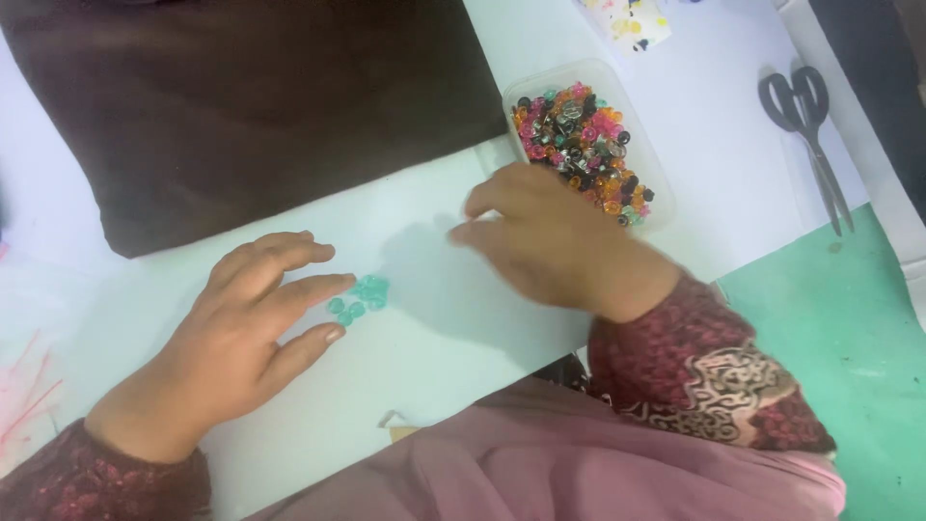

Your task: Sorting and packaging small decorative beads into plastic bags on a work table

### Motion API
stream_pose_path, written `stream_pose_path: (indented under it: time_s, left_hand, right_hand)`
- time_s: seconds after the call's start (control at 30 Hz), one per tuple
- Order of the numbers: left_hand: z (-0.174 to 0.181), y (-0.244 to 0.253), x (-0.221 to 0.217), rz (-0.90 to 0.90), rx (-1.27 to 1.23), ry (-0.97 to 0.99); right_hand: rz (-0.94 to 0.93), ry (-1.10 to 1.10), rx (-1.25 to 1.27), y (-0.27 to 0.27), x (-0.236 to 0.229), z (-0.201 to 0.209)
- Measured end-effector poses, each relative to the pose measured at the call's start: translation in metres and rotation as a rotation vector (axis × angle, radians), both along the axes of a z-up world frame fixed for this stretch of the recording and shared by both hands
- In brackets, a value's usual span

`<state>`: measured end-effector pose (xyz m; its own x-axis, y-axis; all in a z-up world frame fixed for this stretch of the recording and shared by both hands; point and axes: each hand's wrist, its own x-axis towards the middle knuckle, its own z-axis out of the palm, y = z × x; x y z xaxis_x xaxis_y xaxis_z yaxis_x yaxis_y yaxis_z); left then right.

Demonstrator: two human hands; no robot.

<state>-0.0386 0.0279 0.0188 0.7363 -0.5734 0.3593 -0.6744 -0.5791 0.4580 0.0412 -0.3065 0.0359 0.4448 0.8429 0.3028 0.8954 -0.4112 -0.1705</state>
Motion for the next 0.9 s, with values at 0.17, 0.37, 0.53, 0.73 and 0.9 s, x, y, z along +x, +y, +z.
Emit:
stream_pose_path:
  time_s: [0.17, 0.37, 0.53, 0.73, 0.9]
  left_hand:
    - [0.014, -0.027, 0.017, -0.090, -0.008, -0.068]
    - [0.028, -0.071, 0.045, -0.190, 0.063, -0.147]
    - [0.029, -0.104, 0.064, -0.257, 0.153, -0.140]
    - [0.011, -0.159, 0.081, -0.379, 0.199, -0.188]
    - [-0.001, -0.200, 0.101, -0.303, 0.324, -0.515]
  right_hand:
    - [-0.220, 0.071, 0.138, -0.090, 0.022, 0.035]
    - [-0.381, -0.026, 0.012, -0.133, 0.030, 0.029]
    - [-0.464, 0.198, -0.200, -0.125, 0.007, 0.040]
    - [-0.414, 0.387, -0.381, -0.108, 0.014, 0.025]
    - [-0.320, 0.249, -0.148, -0.111, 0.032, 0.020]
